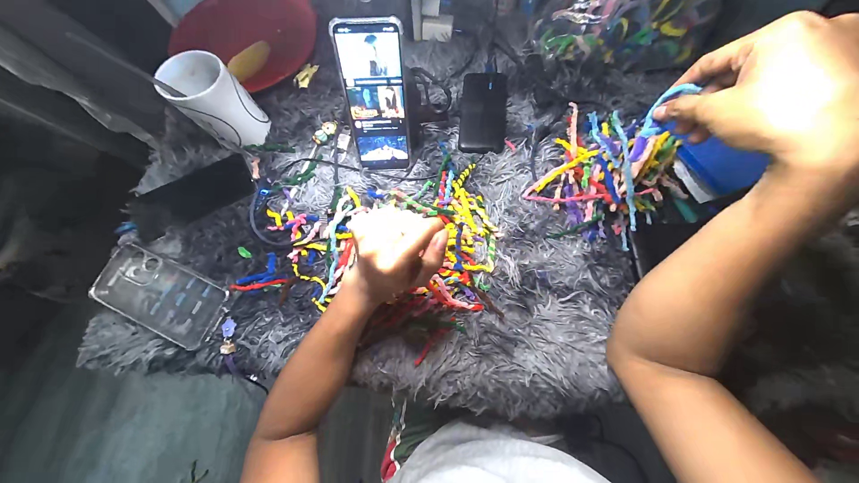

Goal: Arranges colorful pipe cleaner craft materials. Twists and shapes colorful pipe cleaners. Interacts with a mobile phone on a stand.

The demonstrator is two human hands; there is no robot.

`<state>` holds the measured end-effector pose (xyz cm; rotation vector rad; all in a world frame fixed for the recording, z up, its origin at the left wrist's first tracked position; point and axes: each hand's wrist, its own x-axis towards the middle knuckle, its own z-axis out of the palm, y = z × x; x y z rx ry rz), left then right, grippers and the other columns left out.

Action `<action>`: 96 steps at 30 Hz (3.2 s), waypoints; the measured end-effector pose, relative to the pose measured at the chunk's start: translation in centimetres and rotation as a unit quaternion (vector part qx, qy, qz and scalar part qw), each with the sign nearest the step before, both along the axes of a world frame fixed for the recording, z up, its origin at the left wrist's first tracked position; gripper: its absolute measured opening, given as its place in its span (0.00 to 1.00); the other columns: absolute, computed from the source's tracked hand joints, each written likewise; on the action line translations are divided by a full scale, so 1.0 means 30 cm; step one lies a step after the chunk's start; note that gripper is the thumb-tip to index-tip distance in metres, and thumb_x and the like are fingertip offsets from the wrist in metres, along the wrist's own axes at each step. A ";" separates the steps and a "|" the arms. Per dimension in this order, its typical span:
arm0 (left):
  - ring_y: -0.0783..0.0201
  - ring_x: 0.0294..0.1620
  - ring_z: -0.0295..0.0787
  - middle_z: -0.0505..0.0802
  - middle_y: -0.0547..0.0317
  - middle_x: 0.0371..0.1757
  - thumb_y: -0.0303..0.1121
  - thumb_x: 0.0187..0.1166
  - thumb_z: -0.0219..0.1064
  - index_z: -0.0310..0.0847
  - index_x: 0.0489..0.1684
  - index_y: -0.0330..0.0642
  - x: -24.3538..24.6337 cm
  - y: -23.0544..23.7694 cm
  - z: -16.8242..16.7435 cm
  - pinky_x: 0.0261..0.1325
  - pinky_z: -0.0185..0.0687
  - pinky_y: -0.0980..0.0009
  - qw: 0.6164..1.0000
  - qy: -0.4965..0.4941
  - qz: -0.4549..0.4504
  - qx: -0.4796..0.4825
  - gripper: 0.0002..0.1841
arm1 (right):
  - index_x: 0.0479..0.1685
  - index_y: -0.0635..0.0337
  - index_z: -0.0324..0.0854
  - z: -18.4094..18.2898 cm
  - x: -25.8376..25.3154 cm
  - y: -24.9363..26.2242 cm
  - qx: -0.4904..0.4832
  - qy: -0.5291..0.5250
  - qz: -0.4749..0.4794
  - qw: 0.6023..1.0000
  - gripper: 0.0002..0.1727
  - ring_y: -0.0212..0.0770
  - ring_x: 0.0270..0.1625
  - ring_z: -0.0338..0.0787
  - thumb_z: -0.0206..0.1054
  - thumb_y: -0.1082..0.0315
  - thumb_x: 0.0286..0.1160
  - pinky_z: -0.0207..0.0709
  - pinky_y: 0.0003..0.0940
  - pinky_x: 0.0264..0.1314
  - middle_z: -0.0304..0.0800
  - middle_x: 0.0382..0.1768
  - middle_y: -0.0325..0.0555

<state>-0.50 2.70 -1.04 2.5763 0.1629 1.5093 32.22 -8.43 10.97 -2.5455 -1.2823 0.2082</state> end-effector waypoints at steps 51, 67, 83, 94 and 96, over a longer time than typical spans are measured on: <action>0.64 0.14 0.72 0.76 0.58 0.12 0.32 0.78 0.62 0.85 0.21 0.35 0.036 0.013 -0.038 0.20 0.64 0.70 0.998 0.027 -0.003 0.051 0.14 | 0.44 0.64 0.88 -0.209 -0.320 0.330 -0.026 0.083 0.265 0.960 0.04 0.56 0.45 0.92 0.70 0.72 0.79 0.81 0.58 0.53 0.92 0.40 0.56; 0.64 0.13 0.72 0.76 0.59 0.10 0.31 0.78 0.61 0.82 0.17 0.38 0.048 0.010 -0.043 0.19 0.63 0.70 0.998 0.035 -0.004 0.058 0.16 | 0.51 0.55 0.94 -0.257 -0.307 0.359 -0.117 0.064 0.259 0.957 0.09 0.63 0.57 0.91 0.69 0.69 0.81 0.77 0.67 0.60 0.94 0.49 0.59; 0.72 0.35 0.87 0.90 0.51 0.37 0.39 0.88 0.57 0.81 0.54 0.25 0.048 -0.033 0.009 0.43 0.86 0.75 0.972 -0.013 -0.097 -0.212 0.19 | 0.36 0.56 0.95 -0.017 -0.448 0.030 0.218 -0.060 0.453 0.862 0.09 0.45 0.33 0.90 0.68 0.68 0.76 0.79 0.44 0.34 0.90 0.29 0.44; 0.88 0.39 0.85 0.89 0.77 0.38 0.41 0.95 0.49 0.79 0.53 0.47 0.032 -0.112 0.053 0.46 0.83 0.87 0.915 -0.113 -0.211 -0.325 0.14 | 0.38 0.59 0.96 -0.008 -0.543 0.001 0.368 -0.083 0.470 0.798 0.08 0.37 0.37 0.91 0.68 0.72 0.76 0.78 0.27 0.33 0.94 0.35 0.47; 0.88 0.38 0.87 0.91 0.80 0.40 0.40 0.94 0.51 0.79 0.58 0.51 0.012 -0.135 0.086 0.44 0.86 0.87 0.901 -0.134 -0.214 -0.354 0.11 | 0.38 0.59 0.95 -0.005 -0.555 -0.012 0.385 -0.077 0.478 0.786 0.08 0.35 0.38 0.91 0.69 0.72 0.76 0.78 0.25 0.35 0.94 0.35 0.47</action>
